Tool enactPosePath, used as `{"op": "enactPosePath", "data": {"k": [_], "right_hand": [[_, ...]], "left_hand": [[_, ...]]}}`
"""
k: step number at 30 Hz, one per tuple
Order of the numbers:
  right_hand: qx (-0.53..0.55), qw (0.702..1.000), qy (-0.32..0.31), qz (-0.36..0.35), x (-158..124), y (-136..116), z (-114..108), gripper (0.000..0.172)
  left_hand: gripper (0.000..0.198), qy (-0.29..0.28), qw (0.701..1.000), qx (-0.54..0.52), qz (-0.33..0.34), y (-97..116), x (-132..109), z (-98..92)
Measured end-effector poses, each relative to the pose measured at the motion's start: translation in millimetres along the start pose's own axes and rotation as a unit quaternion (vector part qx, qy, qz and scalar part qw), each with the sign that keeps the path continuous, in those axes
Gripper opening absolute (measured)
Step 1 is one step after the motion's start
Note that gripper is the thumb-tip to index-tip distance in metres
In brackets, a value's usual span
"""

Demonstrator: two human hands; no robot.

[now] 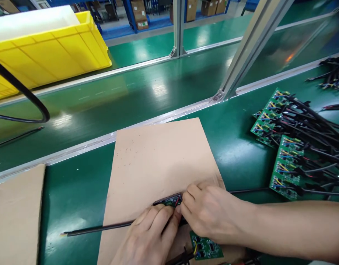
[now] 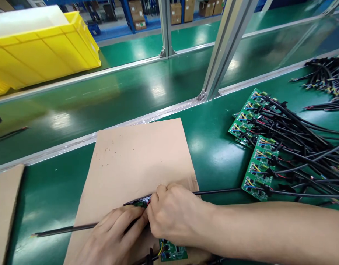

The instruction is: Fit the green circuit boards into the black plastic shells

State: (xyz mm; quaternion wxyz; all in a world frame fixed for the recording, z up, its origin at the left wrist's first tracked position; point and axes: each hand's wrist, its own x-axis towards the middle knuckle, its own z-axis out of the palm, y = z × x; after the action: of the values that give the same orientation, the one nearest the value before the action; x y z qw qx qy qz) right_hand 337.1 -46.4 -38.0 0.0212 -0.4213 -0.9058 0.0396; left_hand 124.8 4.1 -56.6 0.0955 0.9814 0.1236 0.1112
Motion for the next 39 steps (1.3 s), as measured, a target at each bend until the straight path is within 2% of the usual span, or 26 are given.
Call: {"op": "enactPosePath", "data": {"k": [4,8,11,15,17,20,23,26,29,31,33,36,37,39], "right_hand": [[0.064,0.997,-0.016,0.037,-7.5,5.8,-2.1,0.009],[0.135,0.986,0.022,0.1,-20.8,13.1,3.0,0.015],[0.143,0.983,0.067,0.091,-22.7,10.8,11.3,0.018],[0.145,0.982,0.101,0.059,-17.4,6.0,16.8,0.019],[0.146,0.984,0.092,0.042,-15.4,6.9,15.5,0.018],[0.146,0.987,0.049,0.045,-15.3,10.9,12.2,0.015],[0.154,0.985,0.015,0.077,-16.8,11.2,9.8,0.014],[0.158,0.98,0.009,0.119,-18.6,5.9,2.4,0.021],[0.17,0.973,0.014,0.158,-20.3,8.9,-21.7,0.018],[0.178,0.969,0.04,0.169,-20.6,26.7,-49.3,0.021],[0.153,0.971,0.075,0.171,-18.4,60.4,-82.6,0.02],[0.023,0.967,0.092,0.235,-5.1,129.0,-128.1,0.021],[-0.031,0.956,0.085,0.28,2.4,151.6,-138.1,0.023],[-0.073,0.937,0.096,0.327,19.4,188.4,-146.5,0.03]], "left_hand": [[0.047,-0.008,1.0,-0.003,-0.015,5.1,-3.3,3.8],[0.065,-0.014,0.999,0.012,-0.038,6.6,-6.4,2.5],[0.07,-0.011,0.999,0.038,-0.035,6.9,-5.6,3.5],[0.064,-0.033,0.999,0.031,-0.014,9.5,1.5,3.7],[0.06,-0.051,0.998,0.001,-0.035,10.6,6.0,0.2],[0.055,-0.045,0.995,-0.054,-0.065,11.6,11.0,-8.0],[0.056,-0.025,0.991,-0.074,-0.112,12.7,11.4,-12.9],[0.064,0.003,0.99,-0.056,-0.133,6.9,3.7,-15.5],[0.059,0.006,0.991,-0.027,-0.128,-23.1,-12.2,-32.4],[0.057,0.021,0.988,0.026,-0.151,-61.3,-19.1,-55.7],[0.055,0.047,0.977,0.098,-0.183,-106.2,-14.6,-82.9],[0.058,0.051,0.964,0.124,-0.229,-161.5,16.4,-113.3],[0.06,0.052,0.963,0.11,-0.239,-174.5,30.7,-117.2],[0.061,0.067,0.957,0.109,-0.259,-194.1,58.3,-113.9]]}}
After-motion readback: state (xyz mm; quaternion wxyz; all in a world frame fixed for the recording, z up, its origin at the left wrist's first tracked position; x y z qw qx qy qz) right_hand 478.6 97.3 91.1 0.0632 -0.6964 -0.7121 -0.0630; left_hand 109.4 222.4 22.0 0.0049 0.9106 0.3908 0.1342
